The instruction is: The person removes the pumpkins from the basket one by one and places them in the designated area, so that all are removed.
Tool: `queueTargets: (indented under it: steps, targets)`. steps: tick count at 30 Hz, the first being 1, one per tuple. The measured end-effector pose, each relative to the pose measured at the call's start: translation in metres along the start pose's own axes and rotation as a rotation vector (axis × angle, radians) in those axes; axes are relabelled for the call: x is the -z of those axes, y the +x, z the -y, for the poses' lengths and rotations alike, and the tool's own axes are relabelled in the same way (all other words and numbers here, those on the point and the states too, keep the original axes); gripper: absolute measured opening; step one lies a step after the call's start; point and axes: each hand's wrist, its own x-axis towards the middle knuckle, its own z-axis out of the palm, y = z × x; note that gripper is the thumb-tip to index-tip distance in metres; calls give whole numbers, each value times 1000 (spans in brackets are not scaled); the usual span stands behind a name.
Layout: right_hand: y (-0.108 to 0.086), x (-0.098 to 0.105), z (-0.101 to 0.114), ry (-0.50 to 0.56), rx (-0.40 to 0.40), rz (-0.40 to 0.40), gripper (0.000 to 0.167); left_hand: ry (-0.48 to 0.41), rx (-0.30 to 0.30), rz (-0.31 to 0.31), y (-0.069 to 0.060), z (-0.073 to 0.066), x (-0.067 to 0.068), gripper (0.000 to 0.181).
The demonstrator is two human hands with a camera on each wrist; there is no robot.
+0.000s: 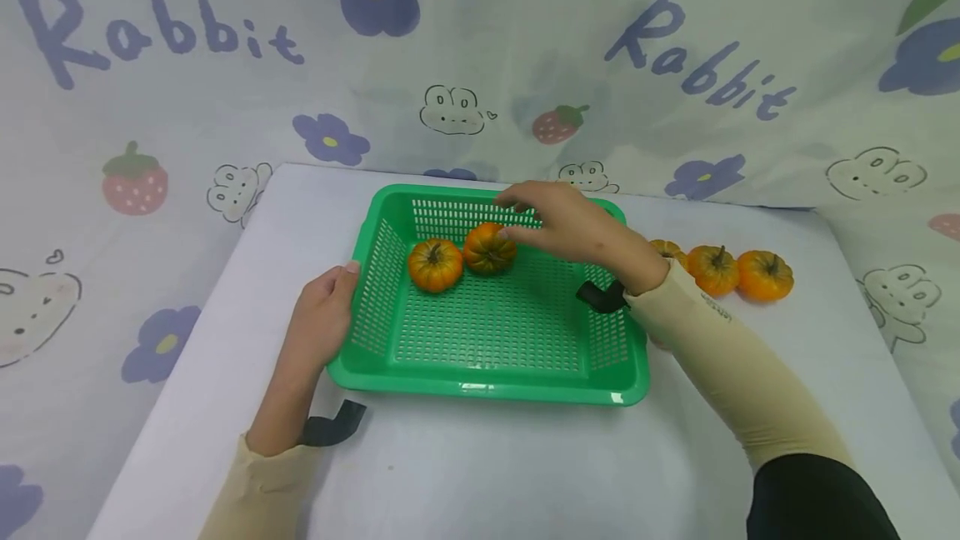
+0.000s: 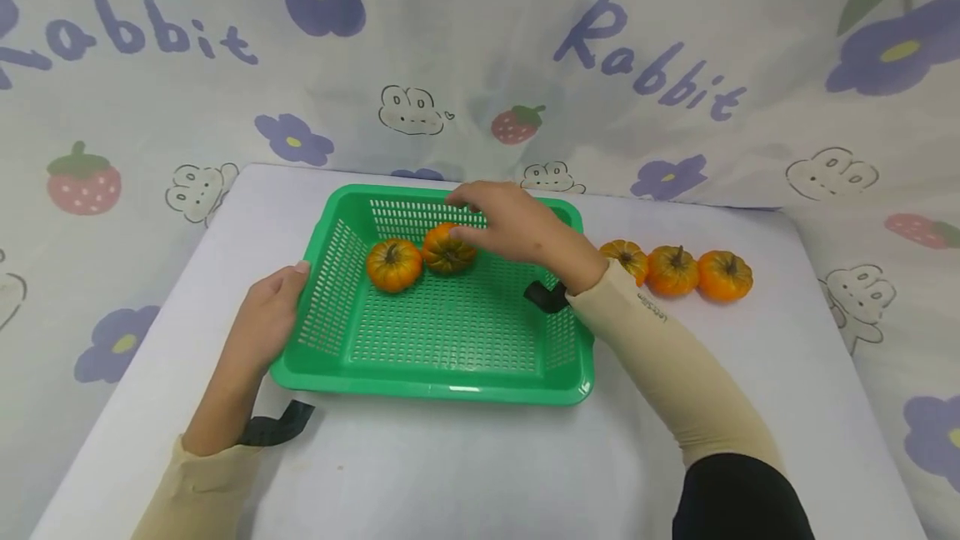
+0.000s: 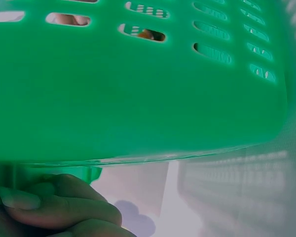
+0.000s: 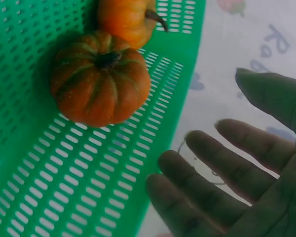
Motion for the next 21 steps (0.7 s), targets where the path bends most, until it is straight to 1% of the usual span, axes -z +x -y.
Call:
queueTargets:
  steps: [5, 9, 11, 16, 21]
  targets:
    - [18, -12, -2, -73, -11, 96, 47, 9, -4, -3, -1, 0, -1, 67]
    - [26, -22, -3, -126, -41, 142, 48, 12, -4, -2, -2, 0, -2, 66]
    - [29, -27, -2, -154, -54, 148, 48, 13, -3, -1, -2, -1, -2, 66]
    - [33, -36, 1, -205, -59, 130, 44, 8, -5, -3, -2, 0, 0, 66]
    - [34, -44, -1, -229, -92, 139, 43, 4, -15, -2, 0, 1, 0, 67]
